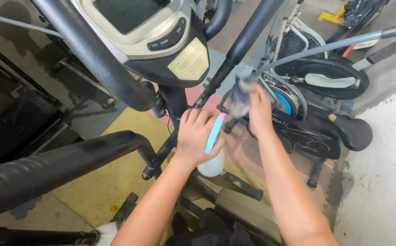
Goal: Clean exercise machines in a gym area using a spray bottle and cloth.
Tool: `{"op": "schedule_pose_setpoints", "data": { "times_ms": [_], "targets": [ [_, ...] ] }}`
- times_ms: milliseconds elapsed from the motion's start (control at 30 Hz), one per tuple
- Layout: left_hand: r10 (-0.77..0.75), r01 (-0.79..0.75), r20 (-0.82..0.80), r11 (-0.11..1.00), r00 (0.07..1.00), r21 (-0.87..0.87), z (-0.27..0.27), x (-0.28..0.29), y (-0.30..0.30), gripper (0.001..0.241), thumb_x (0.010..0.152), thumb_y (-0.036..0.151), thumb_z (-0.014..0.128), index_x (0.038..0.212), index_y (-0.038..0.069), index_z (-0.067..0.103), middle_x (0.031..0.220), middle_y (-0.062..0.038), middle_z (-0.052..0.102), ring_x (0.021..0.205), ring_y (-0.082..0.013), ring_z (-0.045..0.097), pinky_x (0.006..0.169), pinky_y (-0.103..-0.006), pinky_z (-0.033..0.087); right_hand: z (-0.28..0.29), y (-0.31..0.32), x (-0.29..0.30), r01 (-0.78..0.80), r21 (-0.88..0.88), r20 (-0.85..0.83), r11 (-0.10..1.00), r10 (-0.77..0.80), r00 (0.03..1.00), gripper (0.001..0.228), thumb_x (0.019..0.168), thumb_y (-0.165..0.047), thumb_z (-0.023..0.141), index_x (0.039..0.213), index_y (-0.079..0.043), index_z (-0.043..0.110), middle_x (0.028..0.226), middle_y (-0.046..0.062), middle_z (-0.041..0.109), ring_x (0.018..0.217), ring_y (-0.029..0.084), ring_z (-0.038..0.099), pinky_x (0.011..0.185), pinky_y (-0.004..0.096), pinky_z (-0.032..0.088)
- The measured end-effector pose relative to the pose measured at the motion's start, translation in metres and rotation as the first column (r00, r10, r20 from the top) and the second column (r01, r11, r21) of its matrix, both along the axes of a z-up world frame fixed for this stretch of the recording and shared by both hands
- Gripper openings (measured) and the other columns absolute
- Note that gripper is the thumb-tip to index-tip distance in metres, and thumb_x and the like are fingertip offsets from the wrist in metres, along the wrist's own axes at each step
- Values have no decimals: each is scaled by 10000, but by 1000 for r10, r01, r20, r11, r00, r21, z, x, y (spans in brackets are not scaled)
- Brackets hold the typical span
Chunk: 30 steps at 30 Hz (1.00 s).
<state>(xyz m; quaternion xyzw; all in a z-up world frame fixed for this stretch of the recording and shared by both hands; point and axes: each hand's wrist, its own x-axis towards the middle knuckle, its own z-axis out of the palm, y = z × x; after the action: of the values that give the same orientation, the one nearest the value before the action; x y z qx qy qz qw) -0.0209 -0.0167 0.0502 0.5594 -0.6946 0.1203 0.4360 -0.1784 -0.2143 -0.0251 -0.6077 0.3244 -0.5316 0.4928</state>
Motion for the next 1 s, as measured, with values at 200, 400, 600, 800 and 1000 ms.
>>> {"op": "schedule_pose_setpoints", "data": {
  "times_ms": [200, 400, 600, 800, 1000],
  "targets": [
    [2, 2, -33, 993, 999, 118, -26, 5, -62, 233, 802, 298, 631, 916, 107, 702, 757, -117, 695, 884, -361, 665, 950, -524, 449, 83, -50, 32, 200, -642, -137, 740, -368, 919, 330, 1052, 47, 510, 1342, 4, 662, 1611, 216, 365, 1528, 380, 404, 1276, 393, 299],
    [22, 19, -89, 899, 996, 437, -38, 17, -91, 310, 837, 341, 599, 951, 62, 674, 757, -210, 682, 779, -428, 664, 763, -534, 513, 102, -53, 71, 121, -850, -250, 513, -594, 765, 560, 834, 123, 583, 1353, -45, 711, 1680, 249, 229, 1540, 536, 216, 1303, 524, 235],
    [8, 45, -102, 861, 995, 507, -47, 23, -101, 317, 870, 365, 593, 939, 67, 677, 779, -202, 704, 779, -421, 678, 781, -540, 521, 10, -43, 68, -148, -865, -437, 480, -572, 694, 373, 910, 36, 605, 1275, 12, 675, 1664, 165, 353, 1536, 560, 194, 1265, 562, 290],
    [-20, 31, -34, 930, 999, 366, -55, 25, -103, 380, 813, 363, 654, 909, -4, 679, 696, -223, 675, 704, -427, 667, 724, -532, 528, 30, -19, 43, -374, -737, -626, 563, -359, 693, 472, 814, -14, 629, 1280, 2, 700, 1555, 143, 518, 1494, 388, 364, 1152, 542, 353],
    [27, 25, -116, 903, 993, 428, -55, 23, -102, 295, 869, 349, 612, 871, 65, 690, 752, -208, 684, 760, -411, 675, 758, -523, 542, 97, -16, 33, -111, -856, -388, 505, -485, 784, 533, 801, 132, 562, 1302, -19, 665, 1589, 163, 470, 1547, 413, 315, 1274, 547, 331]
  ]
}}
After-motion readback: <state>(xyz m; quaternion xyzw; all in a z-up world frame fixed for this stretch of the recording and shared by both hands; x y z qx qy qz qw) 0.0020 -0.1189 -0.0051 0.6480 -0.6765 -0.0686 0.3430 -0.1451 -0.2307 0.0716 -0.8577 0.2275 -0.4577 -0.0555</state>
